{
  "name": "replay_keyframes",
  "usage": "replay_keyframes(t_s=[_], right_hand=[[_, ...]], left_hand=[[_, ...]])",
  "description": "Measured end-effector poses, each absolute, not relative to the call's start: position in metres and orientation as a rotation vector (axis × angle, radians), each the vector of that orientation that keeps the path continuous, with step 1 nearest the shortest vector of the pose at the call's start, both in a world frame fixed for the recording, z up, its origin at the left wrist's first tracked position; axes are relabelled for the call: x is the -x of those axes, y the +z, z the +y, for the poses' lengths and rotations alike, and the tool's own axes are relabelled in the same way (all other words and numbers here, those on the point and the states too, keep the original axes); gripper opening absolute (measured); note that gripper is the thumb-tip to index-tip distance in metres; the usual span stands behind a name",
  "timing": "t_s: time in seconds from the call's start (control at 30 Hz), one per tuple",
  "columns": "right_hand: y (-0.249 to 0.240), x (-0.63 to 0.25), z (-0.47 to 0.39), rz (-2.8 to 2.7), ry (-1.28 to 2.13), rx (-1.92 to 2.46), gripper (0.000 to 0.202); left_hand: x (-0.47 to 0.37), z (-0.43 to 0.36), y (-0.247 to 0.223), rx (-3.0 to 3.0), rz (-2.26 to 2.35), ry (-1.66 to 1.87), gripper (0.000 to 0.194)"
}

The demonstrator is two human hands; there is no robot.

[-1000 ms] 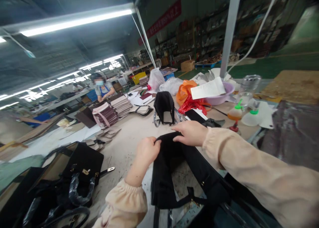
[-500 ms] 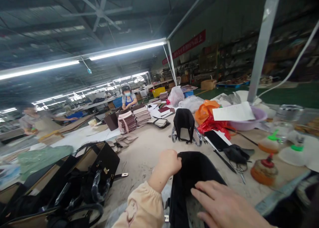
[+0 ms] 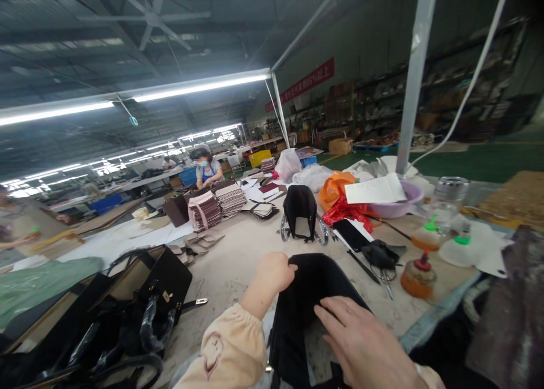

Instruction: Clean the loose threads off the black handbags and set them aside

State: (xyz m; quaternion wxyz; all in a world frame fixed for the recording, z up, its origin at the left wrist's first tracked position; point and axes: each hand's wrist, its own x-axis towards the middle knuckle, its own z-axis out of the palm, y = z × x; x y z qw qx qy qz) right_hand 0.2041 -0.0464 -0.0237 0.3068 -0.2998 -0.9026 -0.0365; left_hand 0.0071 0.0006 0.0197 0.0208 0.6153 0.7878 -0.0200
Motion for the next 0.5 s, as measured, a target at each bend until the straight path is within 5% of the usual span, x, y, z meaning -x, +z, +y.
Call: replay_keyframes(t_s=[0.23, 0.5], right_hand=[[-0.030, -0.258, -0.044, -2.366, -0.241, 0.900, 0.076], [-0.051, -0.284, -0.027, -2.458, 0.068, 1.103, 0.072]], left_hand=[[-0.008, 0.007, 0.019, -1.928, 2.396, -0.073, 0.032], [-0.010, 0.003, 0.020, -1.960, 2.374, -0.092, 0.032]])
